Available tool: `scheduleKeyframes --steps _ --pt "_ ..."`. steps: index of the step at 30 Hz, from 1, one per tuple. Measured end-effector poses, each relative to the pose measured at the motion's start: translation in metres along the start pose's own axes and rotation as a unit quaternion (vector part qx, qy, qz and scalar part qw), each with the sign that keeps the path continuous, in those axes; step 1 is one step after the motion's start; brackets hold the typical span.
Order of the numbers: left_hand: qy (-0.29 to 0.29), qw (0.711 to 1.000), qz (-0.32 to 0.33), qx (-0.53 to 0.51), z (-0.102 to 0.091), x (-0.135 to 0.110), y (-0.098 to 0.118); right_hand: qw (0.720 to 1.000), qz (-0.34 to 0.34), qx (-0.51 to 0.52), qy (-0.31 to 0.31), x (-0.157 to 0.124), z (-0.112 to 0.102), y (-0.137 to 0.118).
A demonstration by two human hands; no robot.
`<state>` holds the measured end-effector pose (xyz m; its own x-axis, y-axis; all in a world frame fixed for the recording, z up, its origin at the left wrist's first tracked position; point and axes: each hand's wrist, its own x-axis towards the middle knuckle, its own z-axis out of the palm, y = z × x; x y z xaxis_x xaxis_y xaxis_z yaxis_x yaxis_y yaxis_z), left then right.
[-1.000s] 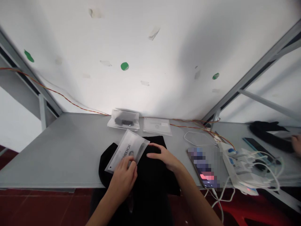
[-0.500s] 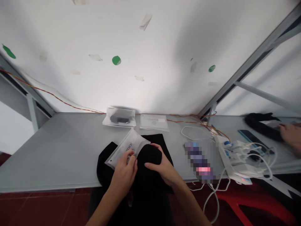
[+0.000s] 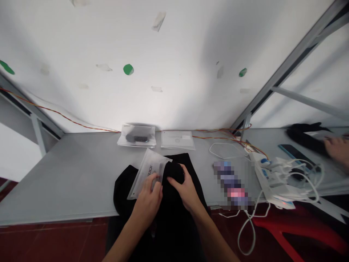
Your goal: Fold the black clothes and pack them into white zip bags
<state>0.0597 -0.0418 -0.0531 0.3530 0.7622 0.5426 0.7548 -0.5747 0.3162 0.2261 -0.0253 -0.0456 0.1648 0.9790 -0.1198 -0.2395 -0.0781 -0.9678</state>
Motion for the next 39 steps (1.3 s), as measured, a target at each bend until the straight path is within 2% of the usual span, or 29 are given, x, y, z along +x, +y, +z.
scheduleKeyframes --steps 4,6,9,13,15,17,21,24,27,29,32,35,37,39 --pt "0.035 0.999 0.012 -0.005 -0.001 -0.001 0.007 0.985 0.062 0.153 0.053 0.005 0.01 -0.005" --pt "0.022 1.0 -0.005 -0.016 -0.001 0.0 0.008 0.986 0.056 0.144 0.064 0.001 0.013 -0.003" --pt "0.005 0.998 -0.037 -0.057 0.001 0.001 0.003 0.999 0.016 0.041 0.028 -0.008 0.012 0.0" --pt "0.04 0.992 -0.047 -0.113 0.008 -0.004 -0.006 0.998 -0.001 -0.027 -0.065 -0.014 0.001 -0.009" --pt "0.046 0.99 -0.043 -0.125 0.007 -0.006 -0.008 0.993 0.027 -0.013 -0.112 -0.014 -0.003 -0.016" --pt "0.037 0.991 -0.03 -0.124 0.003 -0.005 -0.008 0.989 0.062 0.037 -0.133 -0.012 -0.004 -0.021" --pt "0.022 0.994 0.012 -0.105 -0.01 -0.001 -0.005 0.976 0.128 0.163 -0.07 -0.007 0.0 -0.015" --pt "0.004 0.996 0.024 -0.086 -0.016 0.004 -0.005 0.988 0.081 0.129 -0.03 -0.005 0.004 -0.005" --pt "-0.038 0.996 0.025 -0.074 -0.016 0.007 -0.005 0.996 -0.011 -0.015 -0.083 -0.003 0.004 -0.002" --pt "-0.05 0.996 0.038 -0.067 -0.014 0.007 -0.003 0.991 -0.032 -0.055 -0.115 0.0 0.004 -0.004" --pt "-0.028 0.995 0.081 -0.053 -0.012 0.006 0.003 0.994 0.024 0.056 -0.092 0.005 0.008 -0.007" --pt "-0.012 0.991 0.129 -0.035 -0.011 0.005 0.007 0.973 0.105 0.204 -0.021 0.005 0.017 -0.007" --pt "-0.011 0.99 0.14 -0.023 -0.01 0.006 0.006 0.962 0.126 0.243 -0.001 0.002 0.024 -0.005" --pt "-0.011 0.99 0.141 -0.016 -0.009 0.007 0.003 0.959 0.141 0.246 -0.015 -0.001 0.03 -0.002"
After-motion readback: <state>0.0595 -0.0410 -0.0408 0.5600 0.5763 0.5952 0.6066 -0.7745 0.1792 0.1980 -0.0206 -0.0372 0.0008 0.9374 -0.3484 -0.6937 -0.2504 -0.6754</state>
